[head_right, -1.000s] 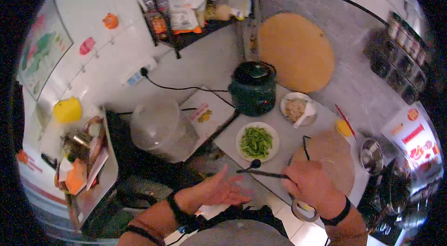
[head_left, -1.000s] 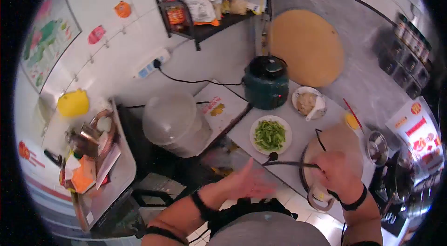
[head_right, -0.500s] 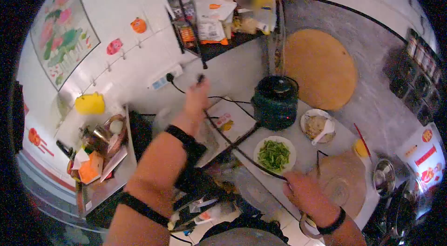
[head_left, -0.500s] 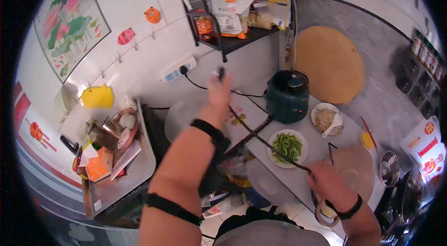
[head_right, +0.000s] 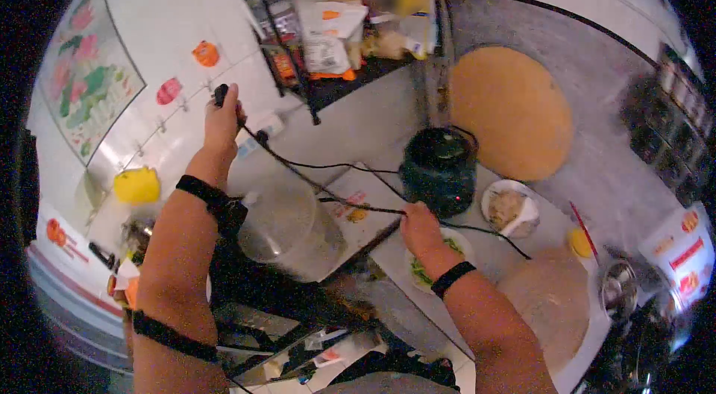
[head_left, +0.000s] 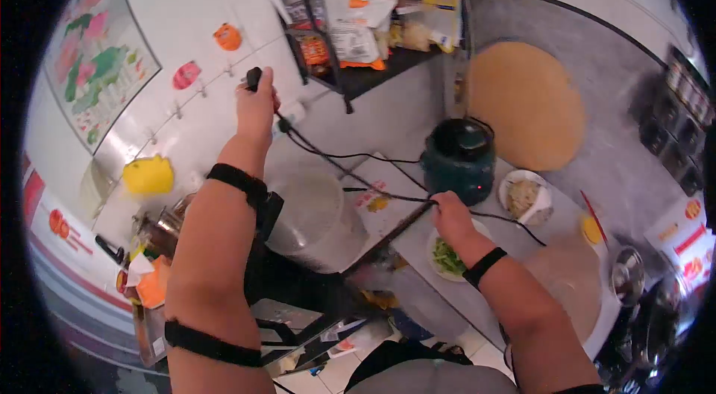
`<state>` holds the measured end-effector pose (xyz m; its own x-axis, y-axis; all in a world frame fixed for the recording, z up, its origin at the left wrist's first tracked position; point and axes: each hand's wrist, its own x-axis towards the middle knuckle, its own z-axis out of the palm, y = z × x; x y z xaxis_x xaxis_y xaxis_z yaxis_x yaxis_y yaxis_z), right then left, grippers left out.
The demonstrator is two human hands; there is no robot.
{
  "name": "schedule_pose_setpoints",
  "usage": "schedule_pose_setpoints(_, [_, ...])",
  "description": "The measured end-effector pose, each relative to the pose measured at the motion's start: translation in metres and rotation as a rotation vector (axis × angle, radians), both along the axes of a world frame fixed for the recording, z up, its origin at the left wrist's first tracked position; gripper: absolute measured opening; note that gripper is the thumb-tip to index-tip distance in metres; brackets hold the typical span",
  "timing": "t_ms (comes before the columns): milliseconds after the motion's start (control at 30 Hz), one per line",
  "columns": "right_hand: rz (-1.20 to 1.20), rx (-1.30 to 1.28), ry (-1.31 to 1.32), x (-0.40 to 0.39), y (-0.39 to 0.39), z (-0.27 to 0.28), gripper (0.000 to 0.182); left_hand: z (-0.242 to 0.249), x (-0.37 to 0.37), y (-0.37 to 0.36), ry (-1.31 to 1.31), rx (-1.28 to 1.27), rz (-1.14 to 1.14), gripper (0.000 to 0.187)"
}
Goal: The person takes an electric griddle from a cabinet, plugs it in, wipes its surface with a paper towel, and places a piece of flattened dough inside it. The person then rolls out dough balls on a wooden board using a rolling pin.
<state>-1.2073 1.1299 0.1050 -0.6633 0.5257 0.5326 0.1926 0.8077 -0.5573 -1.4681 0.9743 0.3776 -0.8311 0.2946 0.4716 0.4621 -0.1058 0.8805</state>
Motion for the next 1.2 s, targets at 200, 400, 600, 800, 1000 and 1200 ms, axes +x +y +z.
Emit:
schedule_pose_setpoints(200, [-0.083, -0.157, -0.013, -0.048, 0.013, -0.027, 0.023, 0.013, -0.036, -0.037, -0.103, -0.686, 0.001, 0.028])
schedule_pose_setpoints(400, [-0.102, -0.109, 0.028, -0.085, 0.029, -0.074, 0.035, -0.018, -0.049, -0.037, -0.255, -0.629, 0.001, 0.026])
schedule_pose_setpoints(600, [-0.139, -0.196, -0.046, -0.107, 0.044, -0.092, 0.05, -0.085, -0.107, -0.027, -0.474, -0.313, 0.053, 0.037])
schedule_pose_setpoints(800, [-0.099, -0.163, -0.199, -0.126, 0.036, -0.127, 0.056, -0.133, -0.107, -0.02, -0.563, -0.164, 0.173, 0.029])
schedule_pose_setpoints(1000, [0.014, -0.197, -0.388, -0.125, 0.011, -0.112, 0.059, -0.149, -0.127, -0.042, -0.609, -0.131, 0.153, 0.025])
schedule_pose_setpoints(1200, [0.175, -0.165, -0.531, -0.078, -0.033, -0.012, 0.057, -0.153, -0.133, -0.039, -0.522, -0.111, 0.236, 0.029])
